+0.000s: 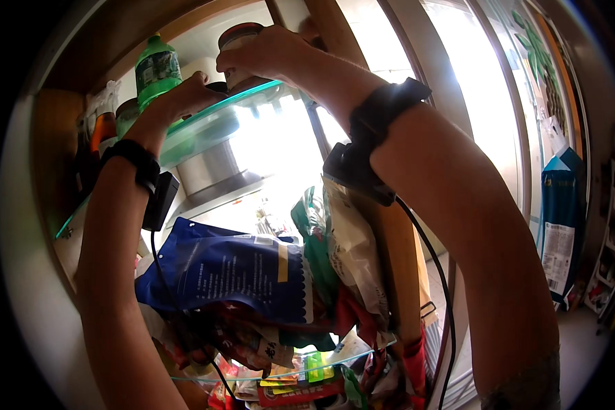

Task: Taking multiple jars and bottles from a pantry shelf and arranging them on a dining table.

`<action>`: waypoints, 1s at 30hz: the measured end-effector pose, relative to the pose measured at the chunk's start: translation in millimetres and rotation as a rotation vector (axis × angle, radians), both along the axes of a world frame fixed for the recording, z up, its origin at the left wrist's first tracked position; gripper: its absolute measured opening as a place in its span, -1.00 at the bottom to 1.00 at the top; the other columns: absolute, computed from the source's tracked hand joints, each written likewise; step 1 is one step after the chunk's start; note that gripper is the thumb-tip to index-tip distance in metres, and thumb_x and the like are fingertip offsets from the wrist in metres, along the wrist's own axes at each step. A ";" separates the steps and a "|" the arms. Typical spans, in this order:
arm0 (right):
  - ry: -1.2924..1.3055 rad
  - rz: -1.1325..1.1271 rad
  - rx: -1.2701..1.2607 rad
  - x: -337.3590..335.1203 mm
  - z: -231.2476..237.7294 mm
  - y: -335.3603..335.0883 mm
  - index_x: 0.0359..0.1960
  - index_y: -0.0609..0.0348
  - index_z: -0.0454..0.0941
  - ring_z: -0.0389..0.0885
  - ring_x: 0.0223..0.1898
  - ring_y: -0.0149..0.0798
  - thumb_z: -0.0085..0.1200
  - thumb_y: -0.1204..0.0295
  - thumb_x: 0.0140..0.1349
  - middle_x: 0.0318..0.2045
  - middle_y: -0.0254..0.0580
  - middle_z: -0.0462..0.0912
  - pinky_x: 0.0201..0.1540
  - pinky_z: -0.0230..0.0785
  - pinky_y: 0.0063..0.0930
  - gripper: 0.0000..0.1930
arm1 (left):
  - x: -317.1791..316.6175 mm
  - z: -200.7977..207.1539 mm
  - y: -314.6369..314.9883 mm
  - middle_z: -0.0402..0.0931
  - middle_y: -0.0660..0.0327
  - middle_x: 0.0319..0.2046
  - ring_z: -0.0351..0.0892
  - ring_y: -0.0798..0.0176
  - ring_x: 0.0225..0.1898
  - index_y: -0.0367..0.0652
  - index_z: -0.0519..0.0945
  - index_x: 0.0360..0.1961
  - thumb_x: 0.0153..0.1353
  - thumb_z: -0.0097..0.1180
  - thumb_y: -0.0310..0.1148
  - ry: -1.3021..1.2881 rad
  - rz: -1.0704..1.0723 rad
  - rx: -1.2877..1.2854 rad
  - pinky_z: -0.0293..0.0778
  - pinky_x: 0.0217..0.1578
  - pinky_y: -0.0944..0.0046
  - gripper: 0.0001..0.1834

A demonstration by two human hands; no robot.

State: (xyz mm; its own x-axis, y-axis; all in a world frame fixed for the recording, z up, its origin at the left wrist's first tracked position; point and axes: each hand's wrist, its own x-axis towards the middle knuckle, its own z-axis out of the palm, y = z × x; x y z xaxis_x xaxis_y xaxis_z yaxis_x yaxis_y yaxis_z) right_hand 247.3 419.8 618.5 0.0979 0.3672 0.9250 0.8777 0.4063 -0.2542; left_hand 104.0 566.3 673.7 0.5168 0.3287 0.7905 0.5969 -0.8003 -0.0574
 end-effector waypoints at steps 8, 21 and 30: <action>-0.106 -0.209 0.088 11.0 6.3 11.9 -0.23 -0.02 0.60 0.62 -0.39 -0.19 0.14 -0.07 -0.23 -0.33 -0.13 0.63 -0.31 0.46 -0.39 -0.46 | 8.7 -18.0 -32.9 0.45 0.01 -0.24 0.49 0.35 -0.32 -0.44 0.33 -0.06 -0.20 0.32 -0.01 -0.096 -0.119 -0.194 0.44 -0.44 0.38 -0.19; -0.026 -0.291 0.189 -5.1 -21.4 -16.4 0.03 0.43 0.23 0.57 -0.17 0.00 0.13 -0.13 -0.26 -0.17 0.04 0.53 -0.18 0.43 -0.17 -0.07 | -85.5 -21.5 -91.8 0.54 0.17 -0.47 0.56 0.36 -0.50 -0.23 0.56 -0.41 -0.08 0.24 -0.28 -0.450 -0.647 -0.097 0.53 -0.49 0.34 -0.74; -0.217 -0.505 0.224 -36.9 -32.8 -30.3 -0.05 0.37 0.35 0.60 -0.22 -0.02 0.09 -0.05 -0.16 -0.24 0.17 0.56 -0.20 0.47 -0.21 -0.24 | -168.2 -94.0 -154.4 0.51 0.15 -0.39 0.56 0.30 -0.39 -0.25 0.45 -0.12 -0.09 0.26 -0.35 -0.507 -0.646 -0.200 0.57 -0.34 0.30 -0.53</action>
State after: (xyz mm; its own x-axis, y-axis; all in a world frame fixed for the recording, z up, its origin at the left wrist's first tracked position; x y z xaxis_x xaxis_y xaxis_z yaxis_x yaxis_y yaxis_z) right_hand 210.3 389.5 585.7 0.0098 0.1177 0.9930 0.9986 -0.0527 -0.0036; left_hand -64.2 411.9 579.8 0.2494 0.2495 0.9357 -0.0662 -0.9596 0.2735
